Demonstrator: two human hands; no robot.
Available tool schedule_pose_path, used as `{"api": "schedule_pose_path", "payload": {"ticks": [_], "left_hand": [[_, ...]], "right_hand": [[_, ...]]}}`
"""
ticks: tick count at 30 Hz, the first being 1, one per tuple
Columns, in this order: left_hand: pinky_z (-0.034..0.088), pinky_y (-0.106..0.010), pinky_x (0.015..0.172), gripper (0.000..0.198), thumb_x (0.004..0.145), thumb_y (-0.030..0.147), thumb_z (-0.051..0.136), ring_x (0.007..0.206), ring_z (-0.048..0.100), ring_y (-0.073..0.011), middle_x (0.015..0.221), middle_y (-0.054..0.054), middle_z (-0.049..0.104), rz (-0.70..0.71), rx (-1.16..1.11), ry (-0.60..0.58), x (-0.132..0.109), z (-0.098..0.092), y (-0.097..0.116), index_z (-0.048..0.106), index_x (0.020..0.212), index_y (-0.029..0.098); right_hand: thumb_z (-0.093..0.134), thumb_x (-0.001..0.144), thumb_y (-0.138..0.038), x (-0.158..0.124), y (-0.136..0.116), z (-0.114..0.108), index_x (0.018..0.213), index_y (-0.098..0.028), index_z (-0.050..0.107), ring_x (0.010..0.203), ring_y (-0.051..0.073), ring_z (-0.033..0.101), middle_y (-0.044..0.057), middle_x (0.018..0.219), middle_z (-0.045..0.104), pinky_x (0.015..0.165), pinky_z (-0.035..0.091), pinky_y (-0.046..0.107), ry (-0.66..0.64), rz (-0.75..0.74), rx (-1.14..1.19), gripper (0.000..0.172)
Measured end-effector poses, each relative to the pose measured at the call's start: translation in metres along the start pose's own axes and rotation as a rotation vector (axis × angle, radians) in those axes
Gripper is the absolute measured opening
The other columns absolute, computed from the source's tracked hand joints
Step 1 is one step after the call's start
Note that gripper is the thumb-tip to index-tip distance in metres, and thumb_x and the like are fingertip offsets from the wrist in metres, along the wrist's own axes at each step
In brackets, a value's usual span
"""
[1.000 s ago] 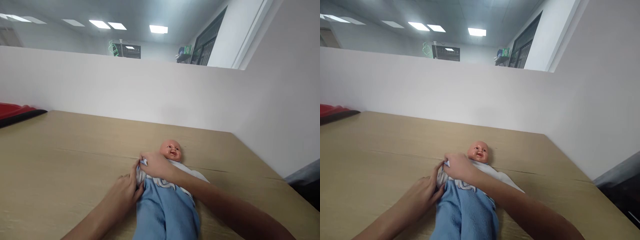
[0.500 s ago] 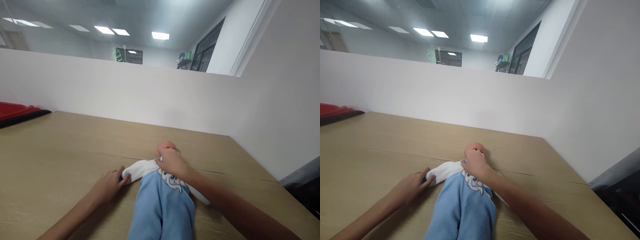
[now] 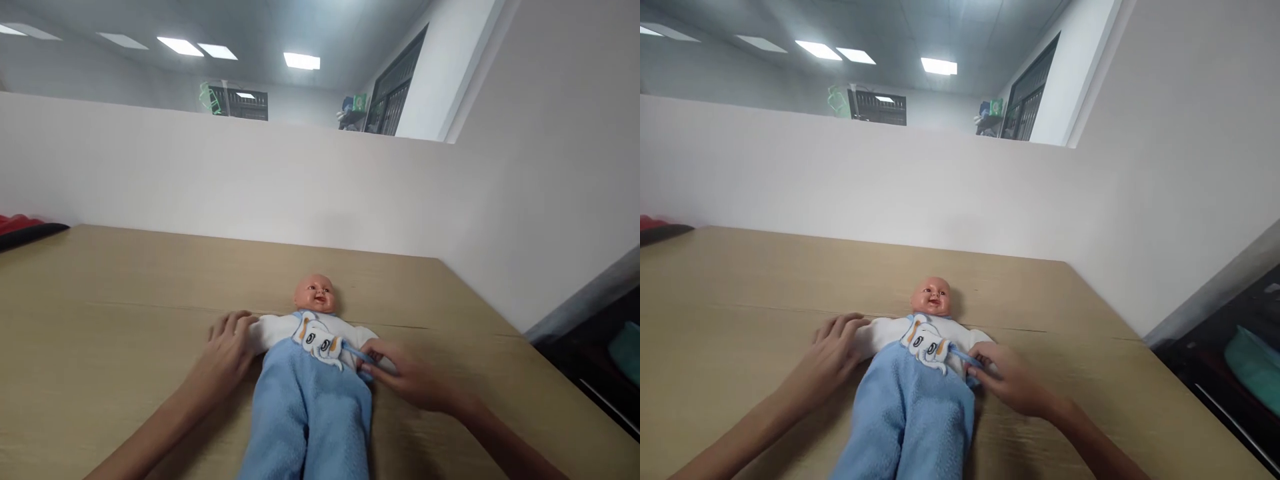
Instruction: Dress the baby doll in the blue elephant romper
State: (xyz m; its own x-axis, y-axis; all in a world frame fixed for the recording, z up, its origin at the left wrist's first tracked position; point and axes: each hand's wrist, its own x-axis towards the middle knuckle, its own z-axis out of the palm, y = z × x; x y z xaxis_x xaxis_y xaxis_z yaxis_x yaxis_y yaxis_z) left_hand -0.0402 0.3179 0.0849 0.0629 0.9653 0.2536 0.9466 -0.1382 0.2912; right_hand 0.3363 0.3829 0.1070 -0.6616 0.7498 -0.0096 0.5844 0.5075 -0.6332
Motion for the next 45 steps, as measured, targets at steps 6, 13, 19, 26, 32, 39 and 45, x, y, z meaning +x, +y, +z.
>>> {"api": "schedule_pose_path", "payload": {"ticks": [6,13,19,26,32,39,45], "left_hand": [[0.047,-0.048,0.110,0.024,0.105,0.030,0.051,0.128,0.057,-0.0301,0.134,-0.009,0.068,0.461,-0.234,-0.110,0.041,-0.004,0.111,0.063,0.124,0.024],[0.052,-0.053,0.098,0.014,0.099,0.028,0.063,0.110,0.066,-0.0354,0.110,-0.013,0.077,0.598,0.037,-0.276,0.076,0.027,0.146,0.071,0.104,0.017],[0.050,-0.038,0.086,0.018,0.091,0.018,0.062,0.099,0.068,-0.0256,0.104,-0.004,0.075,0.669,-0.241,-0.164,0.062,0.030,0.133,0.068,0.107,0.025],[0.044,-0.036,0.071,0.018,0.075,0.018,0.068,0.081,0.062,-0.0232,0.083,-0.001,0.069,0.662,-0.410,0.021,0.052,0.044,0.129,0.061,0.091,0.023],[0.046,-0.037,0.075,0.011,0.085,0.021,0.065,0.084,0.062,-0.0236,0.089,-0.004,0.071,0.652,-0.508,0.284,0.041,0.049,0.120,0.063,0.096,0.024],[0.047,-0.038,0.076,0.008,0.087,0.023,0.069,0.085,0.062,-0.0231,0.090,-0.005,0.073,0.694,-0.563,0.393,0.036,0.053,0.114,0.066,0.094,0.027],[0.048,-0.037,0.075,0.003,0.085,0.023,0.060,0.080,0.061,-0.0217,0.080,-0.002,0.066,0.409,-0.824,0.234,0.040,0.045,0.122,0.059,0.084,0.025]], "right_hand": [[0.060,0.100,-0.039,-0.032,0.021,0.009,0.136,-0.028,0.059,0.134,0.031,0.054,0.010,0.139,0.064,0.116,0.042,0.050,0.314,0.000,-0.184,0.038],[0.076,0.084,-0.036,-0.045,0.051,0.006,0.140,-0.022,0.055,0.121,0.034,0.067,0.014,0.133,0.072,0.105,0.050,0.050,0.254,0.148,-0.088,0.062],[0.089,0.065,-0.042,-0.029,0.043,0.010,0.109,-0.020,0.063,0.092,0.024,0.069,0.007,0.106,0.073,0.074,0.055,0.033,0.237,0.422,0.487,0.056],[0.094,0.062,-0.056,0.010,0.002,-0.018,0.100,-0.022,0.061,0.078,0.016,0.060,0.000,0.092,0.064,0.067,0.053,0.028,0.472,0.388,0.702,0.061],[0.074,0.089,-0.060,0.018,-0.038,-0.002,0.114,-0.022,0.063,0.083,0.018,0.063,-0.001,0.088,0.061,0.077,0.052,0.030,0.427,0.129,0.525,0.048],[0.056,0.102,-0.055,0.044,-0.045,0.049,0.090,-0.023,0.056,0.074,0.017,0.054,-0.001,0.080,0.055,0.071,0.046,0.030,0.623,0.004,0.372,0.034],[0.036,0.110,-0.050,0.030,-0.042,0.055,0.089,-0.025,0.058,0.098,0.023,0.058,0.005,0.097,0.063,0.092,0.049,0.036,0.512,-0.102,0.387,0.039]]}}
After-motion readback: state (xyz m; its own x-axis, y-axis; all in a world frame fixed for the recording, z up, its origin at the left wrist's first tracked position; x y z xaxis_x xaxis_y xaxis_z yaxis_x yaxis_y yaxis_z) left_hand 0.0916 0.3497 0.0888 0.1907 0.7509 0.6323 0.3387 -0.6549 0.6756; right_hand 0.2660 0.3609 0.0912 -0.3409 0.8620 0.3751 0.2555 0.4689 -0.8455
